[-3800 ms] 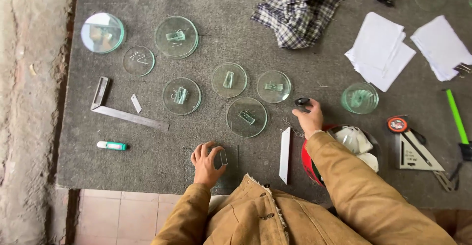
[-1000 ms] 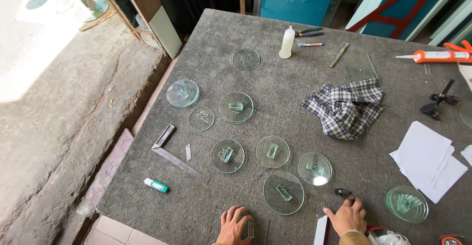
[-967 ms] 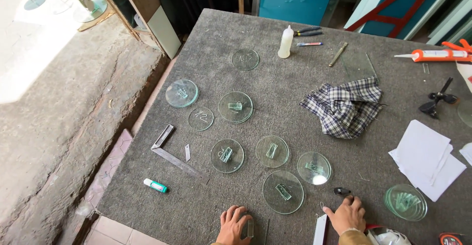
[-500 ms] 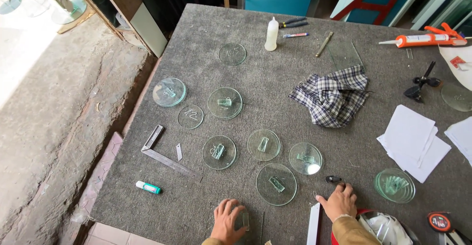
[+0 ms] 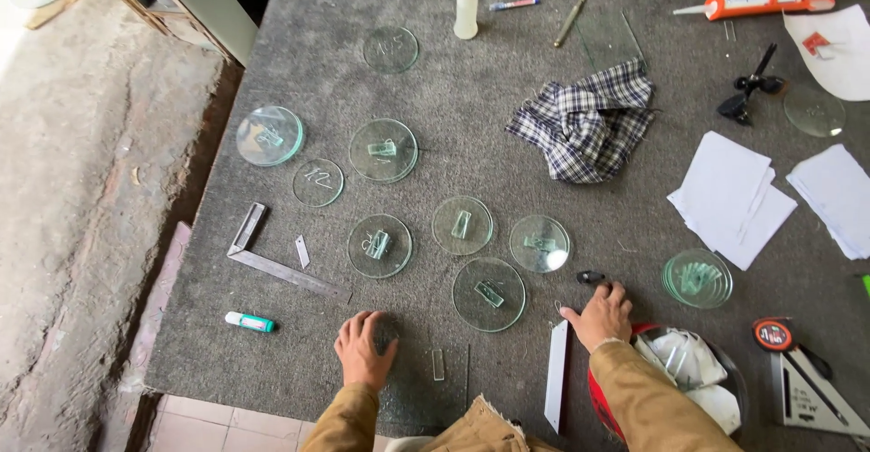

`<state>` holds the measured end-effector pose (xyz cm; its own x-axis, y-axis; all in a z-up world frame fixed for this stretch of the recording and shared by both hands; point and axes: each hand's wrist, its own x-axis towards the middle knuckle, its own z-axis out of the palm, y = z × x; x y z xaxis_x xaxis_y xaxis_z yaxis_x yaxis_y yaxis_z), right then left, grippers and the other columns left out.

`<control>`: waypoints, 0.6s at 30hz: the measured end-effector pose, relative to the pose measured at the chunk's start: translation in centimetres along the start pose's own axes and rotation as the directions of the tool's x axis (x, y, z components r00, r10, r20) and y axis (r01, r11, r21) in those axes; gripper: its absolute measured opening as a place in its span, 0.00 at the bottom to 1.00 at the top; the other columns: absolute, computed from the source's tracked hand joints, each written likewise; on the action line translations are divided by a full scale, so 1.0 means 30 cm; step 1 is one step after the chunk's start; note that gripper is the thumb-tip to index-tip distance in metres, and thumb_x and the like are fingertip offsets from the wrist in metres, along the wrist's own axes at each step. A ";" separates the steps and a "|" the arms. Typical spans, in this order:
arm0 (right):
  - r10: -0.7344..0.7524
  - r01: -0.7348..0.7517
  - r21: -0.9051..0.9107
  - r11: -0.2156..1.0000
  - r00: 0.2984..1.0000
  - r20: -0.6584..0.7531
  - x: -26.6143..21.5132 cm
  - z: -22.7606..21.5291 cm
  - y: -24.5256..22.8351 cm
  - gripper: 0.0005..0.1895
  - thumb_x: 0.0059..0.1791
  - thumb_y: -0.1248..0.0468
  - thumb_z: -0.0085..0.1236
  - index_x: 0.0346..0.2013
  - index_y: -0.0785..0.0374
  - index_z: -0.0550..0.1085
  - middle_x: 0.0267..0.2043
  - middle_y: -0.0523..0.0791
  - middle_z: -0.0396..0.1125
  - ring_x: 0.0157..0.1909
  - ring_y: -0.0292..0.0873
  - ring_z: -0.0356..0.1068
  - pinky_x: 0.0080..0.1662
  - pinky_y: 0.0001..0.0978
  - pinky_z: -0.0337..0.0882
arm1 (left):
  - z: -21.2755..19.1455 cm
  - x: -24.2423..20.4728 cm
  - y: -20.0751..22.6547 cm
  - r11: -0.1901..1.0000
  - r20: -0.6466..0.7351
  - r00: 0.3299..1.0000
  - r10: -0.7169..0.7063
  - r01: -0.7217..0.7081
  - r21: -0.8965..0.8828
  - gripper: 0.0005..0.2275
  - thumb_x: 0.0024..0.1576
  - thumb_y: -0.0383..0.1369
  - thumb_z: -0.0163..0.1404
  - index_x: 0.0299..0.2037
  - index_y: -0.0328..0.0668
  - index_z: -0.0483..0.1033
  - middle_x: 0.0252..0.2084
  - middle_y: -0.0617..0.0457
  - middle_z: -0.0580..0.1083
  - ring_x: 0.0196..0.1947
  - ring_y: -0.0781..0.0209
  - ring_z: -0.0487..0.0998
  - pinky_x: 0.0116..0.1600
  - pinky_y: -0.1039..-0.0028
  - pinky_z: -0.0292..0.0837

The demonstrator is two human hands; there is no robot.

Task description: A person is seen inspecting small glass pieces, applying a liquid from a small bottle to them, and then checking a larger stack of glass panes outside.

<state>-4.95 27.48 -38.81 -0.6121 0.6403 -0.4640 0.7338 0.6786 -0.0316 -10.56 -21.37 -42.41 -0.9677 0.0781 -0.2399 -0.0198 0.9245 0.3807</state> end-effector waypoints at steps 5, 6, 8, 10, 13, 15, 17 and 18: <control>0.002 -0.002 -0.013 1.000 1.000 -0.002 -0.014 -0.017 -0.014 0.60 0.45 0.35 0.73 0.78 0.65 0.57 0.85 0.55 0.44 0.76 0.65 0.56 0.66 0.57 0.73 | 0.002 -0.008 -0.023 0.998 -0.013 0.999 -0.053 0.053 -0.019 0.32 0.52 0.47 0.65 0.69 0.68 0.72 0.72 0.61 0.67 0.75 0.50 0.60 0.74 0.46 0.55; -0.006 0.006 -0.024 1.000 1.000 -0.013 -0.012 -0.012 -0.012 0.60 0.44 0.34 0.73 0.77 0.66 0.58 0.84 0.55 0.44 0.75 0.64 0.56 0.65 0.56 0.74 | 0.004 -0.007 -0.023 0.998 -0.011 0.998 -0.060 0.060 -0.020 0.32 0.52 0.47 0.65 0.70 0.68 0.72 0.73 0.60 0.66 0.75 0.50 0.60 0.73 0.45 0.56; -0.003 0.003 -0.023 1.000 1.000 -0.008 -0.022 -0.024 -0.022 0.60 0.44 0.35 0.74 0.78 0.66 0.57 0.84 0.56 0.44 0.75 0.64 0.56 0.65 0.56 0.74 | 0.002 -0.014 -0.023 0.998 -0.024 0.998 -0.055 0.055 -0.022 0.32 0.52 0.47 0.65 0.70 0.68 0.72 0.72 0.60 0.67 0.74 0.50 0.60 0.72 0.44 0.57; 0.007 -0.008 -0.023 1.000 1.000 -0.006 -0.020 -0.024 -0.020 0.60 0.45 0.36 0.74 0.78 0.66 0.57 0.84 0.56 0.43 0.75 0.64 0.56 0.65 0.56 0.75 | -0.007 -0.016 -0.012 0.999 -0.031 0.999 -0.045 0.044 -0.027 0.31 0.52 0.47 0.64 0.69 0.68 0.73 0.70 0.60 0.68 0.74 0.50 0.61 0.71 0.43 0.58; 0.009 -0.009 -0.024 1.000 1.000 -0.009 -0.003 0.006 -0.009 0.62 0.45 0.35 0.74 0.79 0.66 0.54 0.84 0.56 0.43 0.75 0.64 0.55 0.64 0.56 0.75 | -0.016 -0.013 -0.005 0.997 0.008 0.997 -0.074 0.074 -0.016 0.32 0.53 0.46 0.65 0.71 0.70 0.72 0.72 0.61 0.68 0.76 0.51 0.60 0.73 0.45 0.58; -0.007 0.006 -0.036 0.999 0.999 -0.038 -0.003 0.017 -0.007 0.61 0.44 0.35 0.74 0.78 0.65 0.55 0.83 0.56 0.44 0.73 0.64 0.56 0.60 0.55 0.78 | -0.012 -0.008 -0.013 0.996 0.015 0.996 -0.086 0.086 0.002 0.33 0.52 0.47 0.66 0.71 0.72 0.72 0.72 0.63 0.67 0.76 0.51 0.60 0.73 0.45 0.59; -0.032 0.027 -0.056 0.998 0.995 -0.093 0.025 0.071 0.007 0.63 0.43 0.33 0.75 0.77 0.67 0.57 0.82 0.58 0.47 0.72 0.65 0.59 0.63 0.55 0.74 | -0.010 -0.007 -0.042 0.998 -0.011 0.998 -0.055 0.055 0.037 0.32 0.51 0.50 0.65 0.70 0.73 0.73 0.71 0.62 0.68 0.74 0.50 0.63 0.72 0.47 0.61; -0.070 0.059 -0.083 0.995 0.987 -0.143 0.042 0.093 0.027 0.65 0.41 0.31 0.75 0.77 0.69 0.59 0.80 0.60 0.51 0.70 0.66 0.62 0.66 0.55 0.70 | -0.001 -0.004 -0.046 0.997 -0.044 0.998 -0.034 0.037 0.071 0.32 0.51 0.52 0.65 0.69 0.74 0.75 0.70 0.61 0.70 0.73 0.49 0.66 0.70 0.49 0.64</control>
<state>-4.31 27.83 -41.89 -0.6980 0.6358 -0.3295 0.6695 0.7426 0.0145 -10.44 -22.66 -42.89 -0.9765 0.0299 -0.2134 -0.0380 0.9510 0.3068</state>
